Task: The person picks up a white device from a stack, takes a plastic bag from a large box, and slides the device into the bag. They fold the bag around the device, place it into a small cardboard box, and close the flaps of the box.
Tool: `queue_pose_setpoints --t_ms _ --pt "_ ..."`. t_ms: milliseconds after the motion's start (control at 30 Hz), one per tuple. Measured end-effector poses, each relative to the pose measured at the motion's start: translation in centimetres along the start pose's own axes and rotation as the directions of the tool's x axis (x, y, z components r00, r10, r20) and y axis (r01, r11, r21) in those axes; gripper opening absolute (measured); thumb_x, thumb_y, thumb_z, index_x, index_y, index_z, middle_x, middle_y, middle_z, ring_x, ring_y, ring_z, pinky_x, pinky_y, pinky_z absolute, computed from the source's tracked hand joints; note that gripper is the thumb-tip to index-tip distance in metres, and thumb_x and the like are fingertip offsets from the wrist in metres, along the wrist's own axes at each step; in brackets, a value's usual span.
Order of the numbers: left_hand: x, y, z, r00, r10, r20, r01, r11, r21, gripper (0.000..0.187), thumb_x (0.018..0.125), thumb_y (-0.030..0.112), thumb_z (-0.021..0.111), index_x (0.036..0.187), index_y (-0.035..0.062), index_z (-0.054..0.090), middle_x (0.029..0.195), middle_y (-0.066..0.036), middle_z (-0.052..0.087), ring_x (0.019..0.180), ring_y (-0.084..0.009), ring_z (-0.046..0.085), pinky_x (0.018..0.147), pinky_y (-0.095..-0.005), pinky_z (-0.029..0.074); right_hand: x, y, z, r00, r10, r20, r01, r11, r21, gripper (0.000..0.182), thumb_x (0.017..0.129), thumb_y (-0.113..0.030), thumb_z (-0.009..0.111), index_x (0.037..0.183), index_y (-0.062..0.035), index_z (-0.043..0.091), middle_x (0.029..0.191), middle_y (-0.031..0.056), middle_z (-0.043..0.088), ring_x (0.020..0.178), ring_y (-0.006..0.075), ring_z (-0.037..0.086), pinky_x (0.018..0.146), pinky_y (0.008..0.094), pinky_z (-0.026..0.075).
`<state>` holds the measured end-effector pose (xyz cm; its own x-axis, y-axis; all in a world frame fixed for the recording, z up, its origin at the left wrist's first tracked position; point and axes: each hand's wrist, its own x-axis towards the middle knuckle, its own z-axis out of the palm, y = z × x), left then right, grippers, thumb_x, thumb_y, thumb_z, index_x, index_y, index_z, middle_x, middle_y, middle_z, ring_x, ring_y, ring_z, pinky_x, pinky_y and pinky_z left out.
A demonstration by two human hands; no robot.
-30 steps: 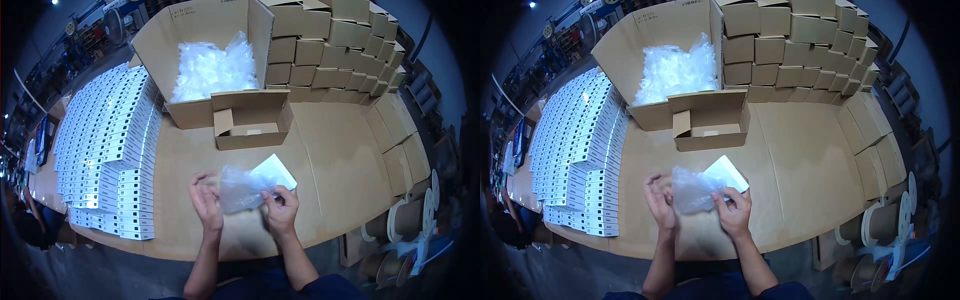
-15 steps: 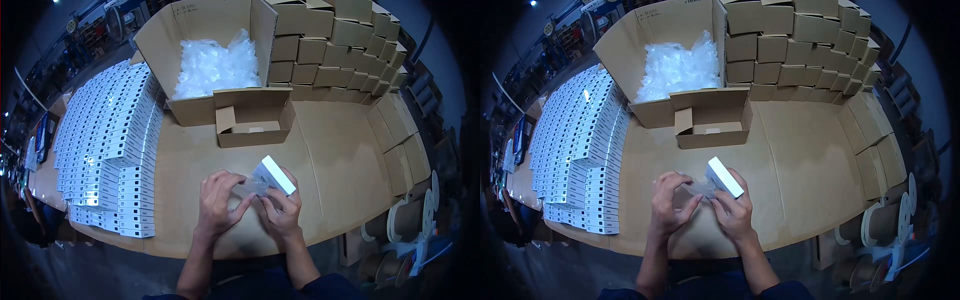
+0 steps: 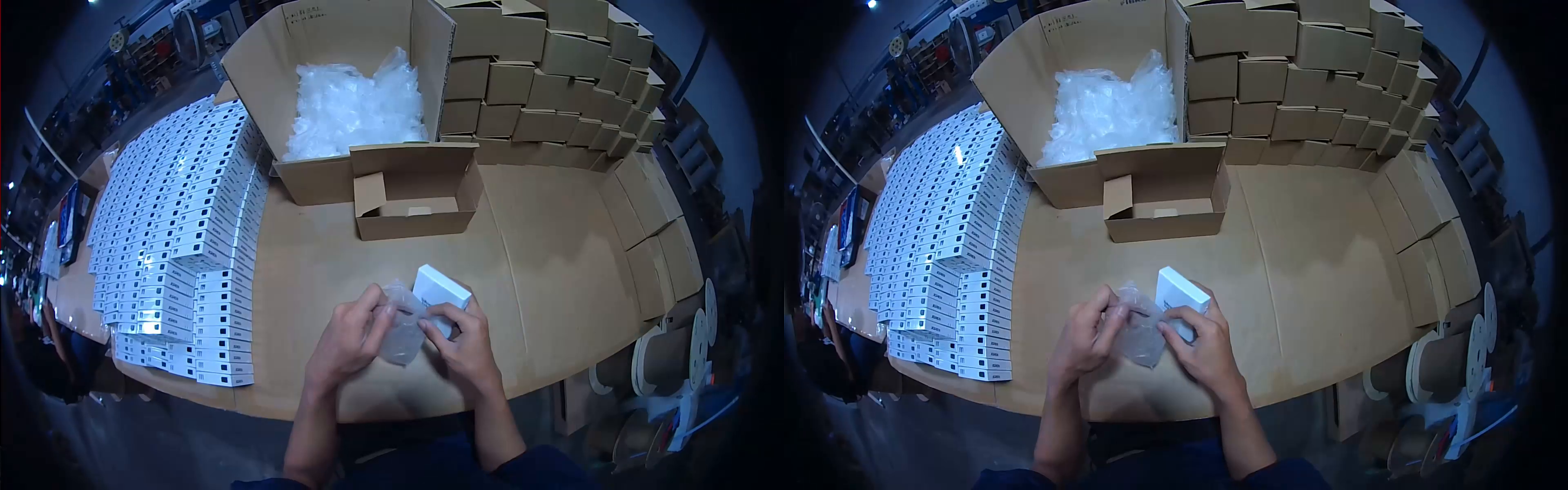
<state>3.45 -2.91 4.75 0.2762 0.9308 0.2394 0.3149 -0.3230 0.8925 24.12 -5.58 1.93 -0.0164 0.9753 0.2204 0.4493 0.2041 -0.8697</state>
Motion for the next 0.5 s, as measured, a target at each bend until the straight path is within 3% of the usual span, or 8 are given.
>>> queue_pose_setpoints --t_ms 33,133,167,267,300,433,500 --pt "0.2 0.0 -0.3 0.999 -0.036 0.007 0.036 0.998 -0.060 0.013 0.103 0.009 0.052 0.095 -0.0013 0.054 0.073 -0.020 0.067 0.064 -0.0359 0.066 0.064 -0.0429 0.051 -0.1 0.8 0.0 0.999 -0.047 0.015 0.046 0.998 0.030 0.018 0.082 -0.008 0.084 0.096 0.0003 0.075 0.125 0.0225 0.063 0.110 0.0350 0.066 0.093 0.0396 0.052" --pt "1.1 0.8 -1.9 0.991 -0.100 0.084 0.102 0.995 -0.011 0.015 0.104 0.010 0.051 0.094 -0.0002 0.052 0.070 -0.020 0.068 0.064 -0.0324 0.070 0.063 -0.0407 0.052 -0.6 0.7 -0.6 0.991 0.025 0.130 -0.029 0.999 0.032 0.017 0.083 -0.010 0.083 0.096 -0.0021 0.076 0.129 0.0259 0.061 0.119 0.0392 0.063 0.098 0.0415 0.052" --pt "1.0 -0.5 -1.8 0.986 -0.138 0.089 0.146 0.985 -0.088 0.017 0.105 0.011 0.052 0.092 0.0000 0.051 0.071 -0.019 0.069 0.063 -0.0289 0.071 0.061 -0.0380 0.052 -0.7 0.6 -0.6 0.991 0.016 0.131 -0.018 1.000 0.015 0.016 0.083 -0.010 0.082 0.096 -0.0020 0.076 0.128 0.0254 0.061 0.117 0.0396 0.064 0.098 0.0421 0.052" --pt "1.8 0.0 -1.4 0.983 -0.178 -0.040 0.175 0.982 -0.067 0.020 0.106 0.013 0.053 0.091 0.0011 0.050 0.062 -0.015 0.065 0.058 -0.0240 0.068 0.060 -0.0350 0.052 -0.8 0.1 -0.4 0.996 0.035 0.085 -0.034 0.999 -0.009 0.016 0.083 -0.009 0.081 0.096 -0.0015 0.076 0.126 0.0245 0.062 0.115 0.0396 0.064 0.098 0.0421 0.052" --pt "1.7 -0.8 -1.5 0.960 -0.279 0.011 0.278 0.949 -0.147 0.015 0.107 0.015 0.055 0.102 0.0012 0.052 0.084 -0.018 0.071 0.066 -0.0190 0.070 0.057 -0.0328 0.052 -0.9 0.2 -0.4 0.993 0.084 0.085 -0.085 0.996 0.012 0.016 0.083 -0.010 0.082 0.095 -0.0011 0.075 0.123 0.0241 0.062 0.113 0.0389 0.064 0.096 0.0420 0.052" --pt "0.9 -7.1 0.3 0.950 -0.065 -0.305 -0.063 0.918 -0.392 0.042 0.101 0.021 0.069 0.129 0.0033 0.044 0.130 -0.023 0.058 0.108 -0.0222 0.067 0.075 -0.0354 0.055 -0.8 -0.1 -0.3 0.984 0.177 0.026 -0.177 0.984 0.021 0.016 0.083 -0.010 0.082 0.094 -0.0006 0.075 0.122 0.0245 0.063 0.109 0.0376 0.065 0.092 0.0406 0.052" --pt "1.0 -8.6 1.5 0.823 -0.027 -0.567 -0.317 0.806 -0.499 0.065 0.095 0.024 0.077 0.143 0.0051 0.037 0.145 -0.021 0.047 0.127 -0.0266 0.058 0.089 -0.0377 0.055 -0.8 -0.4 -0.1 0.970 0.239 -0.049 -0.239 0.971 0.008 0.016 0.083 -0.009 0.083 0.093 -0.0006 0.075 0.121 0.0239 0.064 0.108 0.0365 0.065 0.090 0.0396 0.052"
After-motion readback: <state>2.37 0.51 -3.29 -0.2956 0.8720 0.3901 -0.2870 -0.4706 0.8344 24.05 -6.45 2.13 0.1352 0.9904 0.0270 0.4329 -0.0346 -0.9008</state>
